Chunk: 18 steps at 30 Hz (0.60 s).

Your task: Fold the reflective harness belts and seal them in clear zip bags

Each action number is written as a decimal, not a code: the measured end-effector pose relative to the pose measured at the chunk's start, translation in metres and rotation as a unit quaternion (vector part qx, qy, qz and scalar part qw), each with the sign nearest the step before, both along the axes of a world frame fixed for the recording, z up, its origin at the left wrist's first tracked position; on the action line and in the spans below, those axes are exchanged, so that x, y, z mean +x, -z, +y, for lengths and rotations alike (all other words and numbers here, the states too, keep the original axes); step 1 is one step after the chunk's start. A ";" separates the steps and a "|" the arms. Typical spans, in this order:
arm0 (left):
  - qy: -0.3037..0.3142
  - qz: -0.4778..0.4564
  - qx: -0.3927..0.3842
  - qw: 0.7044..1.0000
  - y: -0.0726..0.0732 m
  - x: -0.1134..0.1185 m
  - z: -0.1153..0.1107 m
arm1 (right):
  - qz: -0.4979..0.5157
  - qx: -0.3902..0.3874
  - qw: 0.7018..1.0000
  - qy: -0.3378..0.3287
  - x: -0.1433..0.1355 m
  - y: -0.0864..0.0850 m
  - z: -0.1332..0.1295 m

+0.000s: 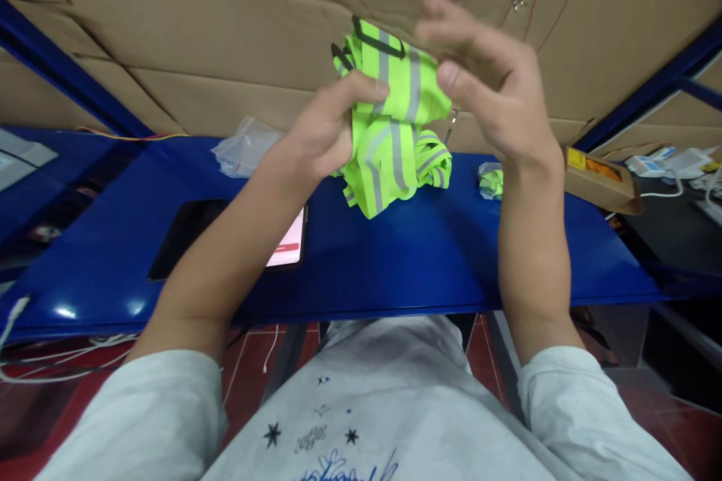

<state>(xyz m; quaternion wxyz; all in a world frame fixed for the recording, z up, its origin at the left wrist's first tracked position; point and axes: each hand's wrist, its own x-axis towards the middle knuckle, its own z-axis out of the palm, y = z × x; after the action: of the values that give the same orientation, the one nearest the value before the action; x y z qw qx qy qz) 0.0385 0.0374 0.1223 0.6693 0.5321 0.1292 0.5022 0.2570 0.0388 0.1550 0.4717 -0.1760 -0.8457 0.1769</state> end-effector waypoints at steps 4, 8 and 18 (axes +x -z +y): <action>0.014 0.040 0.010 0.999 0.007 0.002 -0.004 | -0.032 -0.090 0.995 0.044 0.002 0.008 0.009; 0.044 0.016 0.000 0.999 0.012 0.007 -0.004 | -0.062 -0.064 0.991 0.096 -0.006 0.011 0.011; 0.014 -0.012 -0.044 0.999 0.028 0.018 0.005 | 0.019 0.093 0.987 0.131 -0.024 0.009 -0.004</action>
<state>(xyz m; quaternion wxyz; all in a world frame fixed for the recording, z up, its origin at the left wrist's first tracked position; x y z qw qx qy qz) 0.0565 0.0420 0.0947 0.7009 0.4977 0.1355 0.4926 0.2327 0.0352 0.1460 0.5215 -0.2374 -0.8187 0.0370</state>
